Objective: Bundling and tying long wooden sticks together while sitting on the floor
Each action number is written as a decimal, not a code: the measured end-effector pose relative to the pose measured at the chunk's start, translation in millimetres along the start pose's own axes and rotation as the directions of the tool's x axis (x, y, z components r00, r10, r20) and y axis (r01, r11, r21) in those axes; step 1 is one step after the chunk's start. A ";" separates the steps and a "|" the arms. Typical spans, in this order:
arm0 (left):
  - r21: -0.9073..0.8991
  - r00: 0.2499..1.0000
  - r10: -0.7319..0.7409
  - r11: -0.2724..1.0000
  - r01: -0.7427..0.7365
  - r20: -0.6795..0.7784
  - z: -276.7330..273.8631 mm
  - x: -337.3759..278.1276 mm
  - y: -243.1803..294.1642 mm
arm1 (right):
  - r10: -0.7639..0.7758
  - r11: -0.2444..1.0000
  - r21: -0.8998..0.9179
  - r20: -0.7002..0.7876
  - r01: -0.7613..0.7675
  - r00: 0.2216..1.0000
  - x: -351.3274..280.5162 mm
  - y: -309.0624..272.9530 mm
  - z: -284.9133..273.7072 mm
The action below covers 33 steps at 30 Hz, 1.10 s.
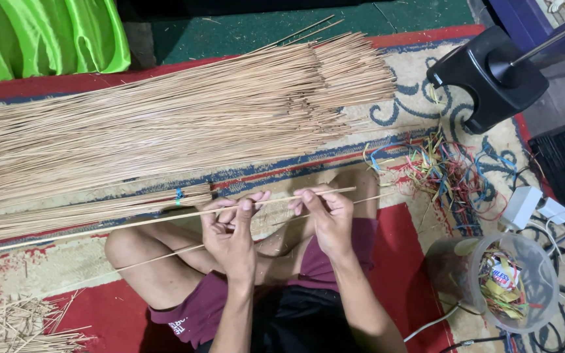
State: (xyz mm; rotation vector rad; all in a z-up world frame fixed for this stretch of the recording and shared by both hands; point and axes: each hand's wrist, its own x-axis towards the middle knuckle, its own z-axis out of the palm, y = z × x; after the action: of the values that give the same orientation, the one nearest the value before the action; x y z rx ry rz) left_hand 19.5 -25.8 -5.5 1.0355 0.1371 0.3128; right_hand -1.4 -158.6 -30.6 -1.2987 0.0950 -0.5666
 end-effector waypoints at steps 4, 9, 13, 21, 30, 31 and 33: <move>0.004 0.998 0.041 0.999 -0.041 0.046 -4.8 -1.6 -1.0 | -0.018 0.998 -0.066 0.069 0.022 0.997 -3.7 0.5 0.9; 0.013 0.995 0.077 0.997 -0.078 0.068 -1.8 -4.3 3.4 | 0.033 0.997 0.065 0.013 -0.034 0.999 -4.9 13.8 -12.0; 0.026 0.993 0.082 0.996 -0.084 0.079 1.4 -6.7 5.3 | 0.001 1.000 0.002 -0.003 -0.001 1.000 -5.6 15.6 -14.4; -0.018 0.991 0.103 0.995 -0.102 0.089 -5.8 4.0 5.6 | -0.004 0.985 -0.163 0.281 0.052 0.960 -1.0 -16.0 -12.5; -0.053 0.992 0.081 0.996 -0.076 0.101 -8.1 4.1 7.7 | -0.001 1.000 -0.019 0.095 0.003 0.995 1.3 -4.3 -25.4; -0.036 0.991 0.059 0.998 -0.054 0.124 -5.9 2.2 7.8 | -0.001 0.998 -0.060 0.154 0.010 0.988 2.4 -9.7 -21.6; -0.019 0.989 0.035 0.999 -0.032 0.144 -4.4 -0.4 6.6 | 0.005 0.995 -0.102 0.213 0.017 0.977 2.0 -17.5 -14.8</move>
State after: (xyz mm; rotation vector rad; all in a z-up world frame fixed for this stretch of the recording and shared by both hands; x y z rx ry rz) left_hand 16.7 -19.3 -2.0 1.0411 -0.0134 0.2682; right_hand -11.3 -175.2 -18.1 -1.4540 -0.0578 -0.4285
